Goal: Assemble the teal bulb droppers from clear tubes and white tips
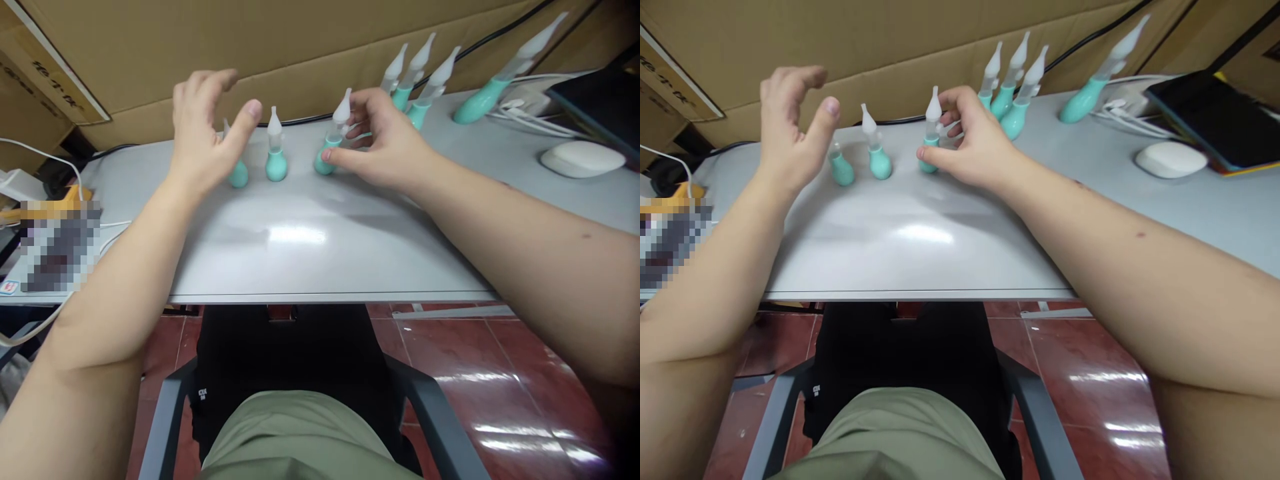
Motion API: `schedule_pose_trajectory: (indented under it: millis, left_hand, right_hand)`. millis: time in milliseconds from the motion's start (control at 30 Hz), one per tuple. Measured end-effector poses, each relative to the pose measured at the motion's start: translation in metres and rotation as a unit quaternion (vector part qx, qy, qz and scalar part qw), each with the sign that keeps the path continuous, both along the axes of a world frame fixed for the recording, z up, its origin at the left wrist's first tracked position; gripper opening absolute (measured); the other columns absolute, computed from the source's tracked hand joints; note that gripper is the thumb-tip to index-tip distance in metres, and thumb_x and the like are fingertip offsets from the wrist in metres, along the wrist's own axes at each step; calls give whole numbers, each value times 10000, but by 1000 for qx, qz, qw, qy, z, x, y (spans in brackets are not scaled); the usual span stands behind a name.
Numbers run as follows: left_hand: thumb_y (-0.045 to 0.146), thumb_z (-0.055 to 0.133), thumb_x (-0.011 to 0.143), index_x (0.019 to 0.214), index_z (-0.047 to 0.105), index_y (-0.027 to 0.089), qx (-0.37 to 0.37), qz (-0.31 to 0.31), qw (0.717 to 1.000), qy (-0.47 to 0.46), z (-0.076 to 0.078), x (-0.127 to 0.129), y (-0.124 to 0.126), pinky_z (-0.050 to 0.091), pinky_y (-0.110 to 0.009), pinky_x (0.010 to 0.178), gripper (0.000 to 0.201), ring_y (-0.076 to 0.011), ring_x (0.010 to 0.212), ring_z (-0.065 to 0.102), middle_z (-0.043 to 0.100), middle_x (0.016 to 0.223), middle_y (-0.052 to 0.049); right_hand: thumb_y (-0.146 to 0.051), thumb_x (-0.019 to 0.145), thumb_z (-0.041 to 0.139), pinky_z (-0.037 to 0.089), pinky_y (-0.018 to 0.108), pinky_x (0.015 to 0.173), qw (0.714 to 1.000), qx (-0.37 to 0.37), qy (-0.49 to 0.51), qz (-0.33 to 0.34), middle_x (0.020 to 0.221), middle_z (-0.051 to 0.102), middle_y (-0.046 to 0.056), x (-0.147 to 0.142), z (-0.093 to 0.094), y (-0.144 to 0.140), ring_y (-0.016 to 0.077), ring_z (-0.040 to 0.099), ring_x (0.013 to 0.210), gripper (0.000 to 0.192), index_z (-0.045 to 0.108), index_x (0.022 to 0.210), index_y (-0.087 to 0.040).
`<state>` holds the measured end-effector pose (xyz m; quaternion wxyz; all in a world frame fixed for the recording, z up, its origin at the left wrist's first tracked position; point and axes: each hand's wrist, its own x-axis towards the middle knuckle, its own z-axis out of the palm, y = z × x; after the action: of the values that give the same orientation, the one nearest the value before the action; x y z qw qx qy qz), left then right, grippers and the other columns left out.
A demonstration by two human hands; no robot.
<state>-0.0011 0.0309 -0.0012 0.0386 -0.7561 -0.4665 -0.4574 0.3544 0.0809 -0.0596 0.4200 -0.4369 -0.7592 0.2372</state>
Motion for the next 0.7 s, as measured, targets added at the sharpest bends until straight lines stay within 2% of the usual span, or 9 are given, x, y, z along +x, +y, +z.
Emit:
schedule_pose_trajectory:
  millis: [67, 100, 200, 300, 367, 433, 500, 600, 700]
  left_hand:
    - [1265, 476, 964, 1474, 846, 296, -10, -7, 1000, -22, 1, -16, 9, 470, -643, 1416, 1155, -392, 1451, 681, 869, 1519, -126]
    - [1318, 462, 921, 1492, 831, 291, -40, -25, 999, -17, 2, -24, 12, 504, -611, 1363, 1232, -355, 1393, 678, 874, 1487, -101]
    - [1320, 716, 794, 1551, 789, 287, -146, -74, 986, -19, 2, -41, 17, 549, -551, 1179, 1282, -293, 1284, 648, 876, 1444, -42]
    - [1224, 995, 594, 1500, 826, 290, -207, -98, 973, -23, -3, -49, 18, 590, -534, 1046, 1312, -276, 1157, 672, 889, 1362, -56]
    - [1128, 1097, 543, 1374, 875, 280, -236, -112, 965, -16, -6, -51, 18, 618, -516, 972, 1208, -263, 1073, 698, 903, 1271, -69]
    - [993, 1155, 614, 1260, 910, 263, -261, -124, 957, 5, -7, -52, 18, 623, -488, 919, 1005, -250, 997, 709, 899, 1153, -79]
    - [845, 1151, 723, 1195, 932, 259, -273, -129, 953, 24, -6, -53, 18, 619, -471, 888, 784, -247, 942, 709, 888, 1079, -87]
    - [693, 1096, 796, 1137, 924, 270, -273, -133, 952, 25, -6, -52, 17, 628, -455, 882, 569, -258, 943, 731, 907, 1113, -97]
    - [674, 1009, 890, 1091, 903, 277, -264, -145, 953, 30, -11, -48, 17, 619, -450, 870, 457, -253, 917, 730, 896, 1083, -86]
  right_hand:
    - [-494, 774, 1158, 716, 615, 1186, 1000, -3, 2, -3, 1539, 786, 77, 1, 0, 1, 370, 751, 1314, 886, 662, 1507, -450]
    - [-485, 753, 1177, 712, 601, 1158, 1000, -5, 4, -2, 1509, 783, 81, 1, -1, 1, 358, 735, 1280, 897, 657, 1483, -432]
    - [-452, 686, 1236, 671, 576, 1109, 1000, 16, 26, -3, 1343, 741, 80, -2, 1, 0, 323, 666, 1171, 901, 604, 1322, -375]
    - [-549, 749, 1239, 655, 585, 1064, 995, 79, 49, -22, 1271, 702, 75, -8, 8, -11, 320, 624, 1110, 858, 552, 1230, -368]
    - [-683, 841, 1183, 664, 591, 1007, 992, 113, 35, -50, 1280, 718, 93, -11, 16, -24, 343, 631, 1100, 773, 590, 1230, -376]
    - [-812, 885, 1114, 661, 593, 950, 988, 134, 13, -81, 1184, 712, 112, -15, 24, -39, 377, 639, 1097, 717, 630, 1171, -368]
    - [-870, 958, 1025, 642, 579, 908, 987, 147, 6, -70, 1010, 659, 116, -16, 30, -52, 374, 623, 1029, 681, 600, 999, -339]
    - [-835, 1071, 923, 527, 507, 777, 987, 151, -4, 47, 762, 492, 64, -18, 30, -64, 279, 491, 803, 780, 444, 767, -299]
    - [-761, 1091, 912, 342, 444, 687, 976, 133, -21, 173, 660, 363, 1, -20, 25, -65, 201, 336, 687, 787, 421, 699, -287]
